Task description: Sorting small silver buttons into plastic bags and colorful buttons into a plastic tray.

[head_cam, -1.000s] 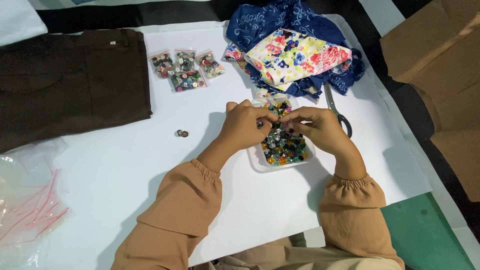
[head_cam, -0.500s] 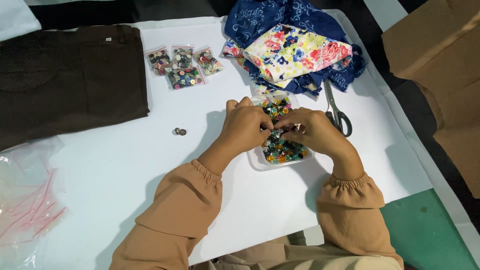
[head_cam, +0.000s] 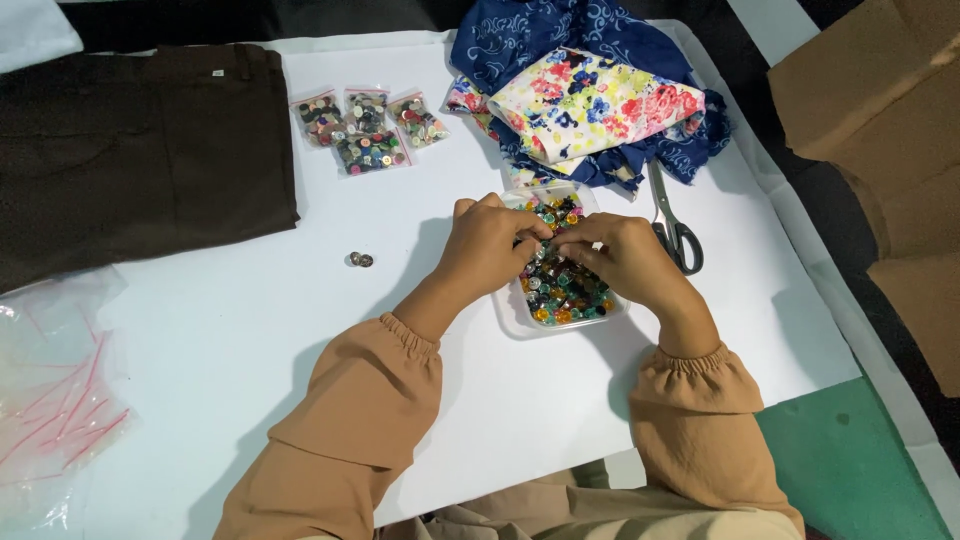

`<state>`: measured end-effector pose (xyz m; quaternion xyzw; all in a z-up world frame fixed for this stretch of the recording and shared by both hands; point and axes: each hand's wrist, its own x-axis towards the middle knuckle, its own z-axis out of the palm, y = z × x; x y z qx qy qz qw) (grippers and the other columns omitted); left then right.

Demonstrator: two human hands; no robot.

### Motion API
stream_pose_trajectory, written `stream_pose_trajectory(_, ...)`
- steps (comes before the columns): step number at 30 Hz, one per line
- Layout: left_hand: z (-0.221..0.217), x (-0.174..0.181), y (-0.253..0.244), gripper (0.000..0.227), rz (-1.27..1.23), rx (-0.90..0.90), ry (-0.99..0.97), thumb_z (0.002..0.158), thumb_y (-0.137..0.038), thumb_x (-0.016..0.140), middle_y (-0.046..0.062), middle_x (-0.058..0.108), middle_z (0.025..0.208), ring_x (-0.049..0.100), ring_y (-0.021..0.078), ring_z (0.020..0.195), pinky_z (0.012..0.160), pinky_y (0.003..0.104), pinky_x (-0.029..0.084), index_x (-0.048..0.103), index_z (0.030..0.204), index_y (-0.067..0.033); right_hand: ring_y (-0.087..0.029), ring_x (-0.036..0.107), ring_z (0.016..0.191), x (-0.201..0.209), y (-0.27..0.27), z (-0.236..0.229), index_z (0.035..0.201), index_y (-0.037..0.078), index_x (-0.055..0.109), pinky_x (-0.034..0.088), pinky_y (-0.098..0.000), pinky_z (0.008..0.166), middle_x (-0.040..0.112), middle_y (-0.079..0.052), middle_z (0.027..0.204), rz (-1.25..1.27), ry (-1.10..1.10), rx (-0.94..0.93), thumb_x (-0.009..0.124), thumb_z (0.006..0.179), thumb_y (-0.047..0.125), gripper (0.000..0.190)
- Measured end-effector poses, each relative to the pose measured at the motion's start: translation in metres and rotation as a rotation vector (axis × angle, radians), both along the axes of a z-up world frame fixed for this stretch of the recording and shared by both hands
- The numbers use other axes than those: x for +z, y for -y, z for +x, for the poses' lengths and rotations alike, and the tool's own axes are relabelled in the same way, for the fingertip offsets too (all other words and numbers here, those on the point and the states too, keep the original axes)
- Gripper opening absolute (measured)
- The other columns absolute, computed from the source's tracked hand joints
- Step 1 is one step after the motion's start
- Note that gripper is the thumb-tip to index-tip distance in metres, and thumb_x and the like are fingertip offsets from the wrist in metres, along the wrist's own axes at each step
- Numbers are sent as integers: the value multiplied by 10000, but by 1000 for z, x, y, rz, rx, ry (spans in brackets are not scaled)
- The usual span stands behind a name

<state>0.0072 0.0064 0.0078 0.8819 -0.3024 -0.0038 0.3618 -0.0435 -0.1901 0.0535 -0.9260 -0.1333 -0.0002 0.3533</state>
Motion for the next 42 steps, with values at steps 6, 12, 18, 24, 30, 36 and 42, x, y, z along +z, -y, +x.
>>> stream_pose_trajectory(6, 3, -3, -1, 128, -21, -7, 22, 888, -133, 716, 13, 763, 816, 614, 201, 906, 928, 405, 343, 767, 994, -184, -295, 712, 832, -1, -2, -3, 999, 24, 805, 577, -354, 667, 754, -190, 926, 39, 61, 15, 740, 850, -27, 170)
stream_pose_trajectory(12, 11, -8, -3, 147, -83, 44, 143, 871, -135, 706, -6, 747, 777, 642, 210, 848, 898, 404, 386, 763, 988, -204, -277, 685, 868, -3, -6, -3, 954, 73, 816, 574, -313, 678, 744, -159, 904, 57, 155, 51, 791, 815, -1, 159)
stream_pose_trajectory(18, 13, 0, -16, 206, -102, 100, 217, 850, -97, 718, -9, 728, 751, 636, 207, 819, 903, 406, 404, 762, 1024, -198, -258, 674, 881, -16, -27, -1, 956, 60, 807, 563, -309, 717, 727, -137, 892, -117, 282, 73, 781, 841, 38, 120)
stream_pose_trajectory(24, 9, 0, -16, 196, -132, 123, 269, 827, -84, 735, -5, 725, 728, 641, 205, 781, 891, 408, 416, 766, 993, -184, -264, 684, 871, -28, -29, 0, 935, 65, 797, 571, -327, 706, 727, -119, 879, -140, 340, 29, 819, 803, 58, 134)
stream_pose_trajectory(30, -1, 15, -82, 286, -238, 261, 384, 790, -102, 789, -44, 735, 765, 651, 173, 756, 873, 380, 447, 749, 1034, -247, -243, 642, 728, -31, -39, -1, 945, 47, 772, 544, -313, 578, 691, -106, 894, 213, 613, -76, 802, 879, -17, 97)
stream_pose_trajectory(36, -30, -4, -181, 273, -135, 396, 351, 808, -64, 790, -30, 750, 798, 638, 173, 734, 872, 377, 442, 768, 1037, -210, -251, 663, 746, -23, -116, -15, 953, 98, 758, 556, -339, 625, 715, -86, 896, 269, 742, 44, 786, 885, 51, 87)
stream_pose_trajectory(42, -50, -31, -209, 289, -304, 496, 109, 820, -35, 760, 50, 778, 834, 724, 233, 748, 827, 366, 541, 769, 1061, -195, -250, 711, 821, -67, -189, -7, 936, 60, 726, 590, -347, 701, 703, -114, 866, 296, 195, 27, 712, 901, 28, 49)
